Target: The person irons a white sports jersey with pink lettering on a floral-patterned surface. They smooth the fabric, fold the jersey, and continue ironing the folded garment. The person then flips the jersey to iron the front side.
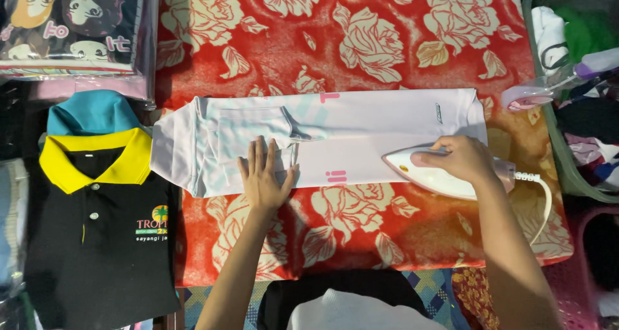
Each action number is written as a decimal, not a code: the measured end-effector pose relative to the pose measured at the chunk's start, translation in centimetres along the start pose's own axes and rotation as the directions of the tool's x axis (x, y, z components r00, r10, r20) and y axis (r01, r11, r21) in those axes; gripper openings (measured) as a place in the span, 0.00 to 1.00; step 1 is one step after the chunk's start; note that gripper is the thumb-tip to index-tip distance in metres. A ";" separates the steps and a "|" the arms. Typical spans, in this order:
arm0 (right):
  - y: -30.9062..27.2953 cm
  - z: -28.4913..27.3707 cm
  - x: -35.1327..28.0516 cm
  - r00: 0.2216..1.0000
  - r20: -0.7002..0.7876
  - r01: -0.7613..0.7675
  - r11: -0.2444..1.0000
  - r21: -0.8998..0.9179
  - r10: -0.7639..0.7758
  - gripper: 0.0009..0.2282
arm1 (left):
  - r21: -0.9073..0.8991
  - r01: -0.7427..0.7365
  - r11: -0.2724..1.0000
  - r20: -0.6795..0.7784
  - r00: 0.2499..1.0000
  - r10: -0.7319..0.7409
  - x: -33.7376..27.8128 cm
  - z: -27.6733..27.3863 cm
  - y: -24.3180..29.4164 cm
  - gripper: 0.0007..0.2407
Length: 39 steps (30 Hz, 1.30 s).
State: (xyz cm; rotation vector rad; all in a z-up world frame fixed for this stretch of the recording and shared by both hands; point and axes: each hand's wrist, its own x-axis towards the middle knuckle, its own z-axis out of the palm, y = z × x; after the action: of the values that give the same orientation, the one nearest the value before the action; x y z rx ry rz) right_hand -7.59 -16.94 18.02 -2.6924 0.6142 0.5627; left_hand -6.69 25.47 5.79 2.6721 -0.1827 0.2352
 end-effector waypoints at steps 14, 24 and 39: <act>-12.9 2.2 -6.6 0.897 0.232 0.362 0.926 0.104 -0.376 0.22 | 0.074 0.287 0.955 -0.095 0.955 -0.279 -5.7 -2.0 -1.9 0.38; -18.9 9.2 -7.1 0.811 0.182 0.575 0.815 -0.070 -0.556 0.19 | 0.099 0.492 0.865 -0.117 0.869 -0.481 -8.3 -5.2 -4.8 0.32; -29.4 14.7 -9.7 0.632 0.074 0.775 0.628 -0.070 -0.771 0.18 | -0.356 0.355 0.864 -0.666 0.552 -0.501 -5.8 -4.6 -9.8 0.08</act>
State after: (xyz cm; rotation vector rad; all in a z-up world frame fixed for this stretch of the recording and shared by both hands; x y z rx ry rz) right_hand -6.32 17.21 15.91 -2.6625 -0.6257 0.3839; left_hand -11.40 36.76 4.61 2.1165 0.6839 1.0617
